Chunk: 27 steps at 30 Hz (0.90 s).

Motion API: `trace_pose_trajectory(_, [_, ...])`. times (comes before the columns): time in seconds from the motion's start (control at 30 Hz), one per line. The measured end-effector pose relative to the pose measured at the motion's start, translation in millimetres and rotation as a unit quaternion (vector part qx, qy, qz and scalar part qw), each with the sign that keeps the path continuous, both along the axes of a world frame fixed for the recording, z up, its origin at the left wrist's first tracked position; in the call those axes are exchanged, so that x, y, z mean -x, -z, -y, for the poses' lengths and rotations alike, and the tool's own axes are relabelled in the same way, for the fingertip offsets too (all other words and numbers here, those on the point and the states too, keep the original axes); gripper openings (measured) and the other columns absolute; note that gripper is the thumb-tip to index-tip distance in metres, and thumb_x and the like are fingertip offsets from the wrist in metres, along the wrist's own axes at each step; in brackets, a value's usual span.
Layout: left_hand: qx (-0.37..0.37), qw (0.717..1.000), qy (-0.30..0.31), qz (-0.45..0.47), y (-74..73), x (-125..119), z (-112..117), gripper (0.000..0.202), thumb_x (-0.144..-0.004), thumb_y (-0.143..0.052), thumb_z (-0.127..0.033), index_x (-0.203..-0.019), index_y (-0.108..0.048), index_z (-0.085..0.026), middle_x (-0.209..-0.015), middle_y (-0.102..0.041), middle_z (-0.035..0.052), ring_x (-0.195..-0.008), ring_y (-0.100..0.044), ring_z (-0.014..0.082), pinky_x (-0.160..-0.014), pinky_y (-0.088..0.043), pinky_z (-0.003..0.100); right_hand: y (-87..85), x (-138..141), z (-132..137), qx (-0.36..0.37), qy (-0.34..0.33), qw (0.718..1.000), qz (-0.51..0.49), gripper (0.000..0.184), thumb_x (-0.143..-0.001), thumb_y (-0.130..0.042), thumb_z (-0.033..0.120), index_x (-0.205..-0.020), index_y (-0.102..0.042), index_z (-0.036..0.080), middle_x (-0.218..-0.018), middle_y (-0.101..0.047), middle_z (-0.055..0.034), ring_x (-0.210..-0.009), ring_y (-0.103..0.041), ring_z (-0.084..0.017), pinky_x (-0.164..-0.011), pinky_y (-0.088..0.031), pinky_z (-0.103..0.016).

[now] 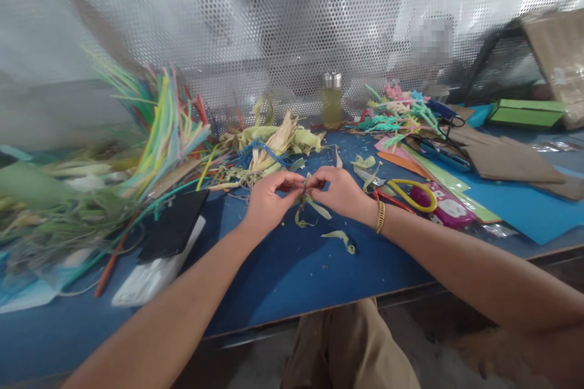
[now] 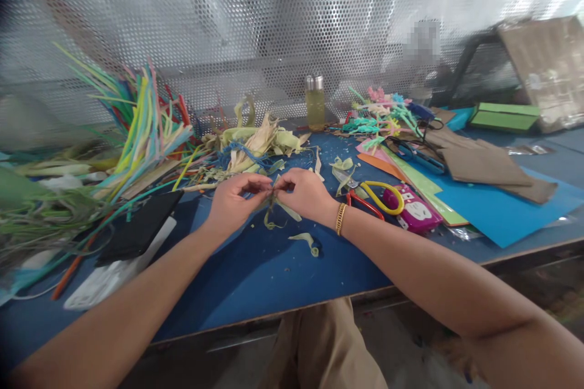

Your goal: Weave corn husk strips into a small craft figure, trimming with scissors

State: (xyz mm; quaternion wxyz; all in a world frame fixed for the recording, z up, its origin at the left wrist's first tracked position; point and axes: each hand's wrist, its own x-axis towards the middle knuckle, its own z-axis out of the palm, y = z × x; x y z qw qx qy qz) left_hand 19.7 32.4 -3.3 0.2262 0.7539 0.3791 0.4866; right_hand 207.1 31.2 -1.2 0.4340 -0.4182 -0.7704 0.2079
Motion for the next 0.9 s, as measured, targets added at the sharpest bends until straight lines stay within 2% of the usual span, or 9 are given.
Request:
trace_pose_trajectory(0.1, [0.021, 1.0, 0.017, 0.01, 0.4, 0, -1, 0.016, -0.076, -0.073, -0.023, -0.092, -0.072, -0.02, -0.084, -0.075, 0.0049, -0.076, -0.071, 0.0179, -0.074, -0.058, 0.031, -1.6, -1, 0, 0.031, -0.018, 0.999, -0.01, 0.011, -0.076, -0.061, 0.011, -0.073, -0.069, 0.017, -0.075, -0.068, -0.0007, -0.072, -0.059, -0.012, -0.07, -0.046, -0.025])
trace_pose_trajectory(0.23, [0.037, 0.998, 0.032, 0.027, 0.7, 1, -2, 0.02, -0.075, -0.074, -0.023, -0.095, -0.072, -0.019, -0.083, -0.075, 0.0049, -0.077, -0.071, 0.0184, -0.075, -0.058, 0.032, -3.8, -1, -1, 0.068, -0.04, 0.997, -0.026, 0.014, -0.082, -0.059, 0.017, -0.073, -0.069, 0.017, -0.076, -0.07, -0.0012, -0.072, -0.06, -0.012, -0.07, -0.046, -0.025])
trace_pose_trajectory(0.4, [0.037, 0.998, 0.038, 0.033, 0.0, 1, -2, 0.02, -0.076, -0.072, -0.02, -0.095, -0.071, -0.019, -0.083, -0.073, 0.0045, -0.077, -0.07, 0.0172, -0.076, -0.057, 0.032, -1.9, 1, -1, 0.081, -0.034, 0.996, -0.036, 0.009, -0.077, -0.062, 0.016, -0.072, -0.069, 0.017, -0.072, -0.068, -0.0003, -0.067, -0.057, -0.011, -0.067, -0.044, -0.025])
trace_pose_trajectory(0.67, [0.106, 0.986, 0.083, 0.095, 3.8, 0, -4, 0.024, -0.073, -0.075, -0.022, -0.096, -0.07, -0.02, -0.08, -0.07, 0.0029, -0.072, -0.066, 0.0154, -0.071, -0.056, 0.03, -8.7, -3, 0, 0.02, -0.004, 1.0, -0.013, 0.01, -0.071, -0.056, 0.01, -0.065, -0.058, 0.017, -0.067, -0.06, 0.0013, -0.066, -0.052, -0.011, -0.065, -0.04, -0.025])
trace_pose_trajectory(0.9, [0.114, 0.984, 0.077, 0.11, 4.9, 0, -6, 0.025, -0.072, -0.076, -0.023, -0.096, -0.07, -0.02, -0.08, -0.07, 0.0028, -0.072, -0.066, 0.0152, -0.071, -0.056, 0.031, -11.1, -4, 3, -0.008, -0.034, 0.999, -0.025, 0.001, -0.076, -0.061, 0.019, -0.077, -0.062, 0.019, -0.079, -0.063, -0.0015, -0.077, -0.057, -0.014, -0.074, -0.046, -0.029])
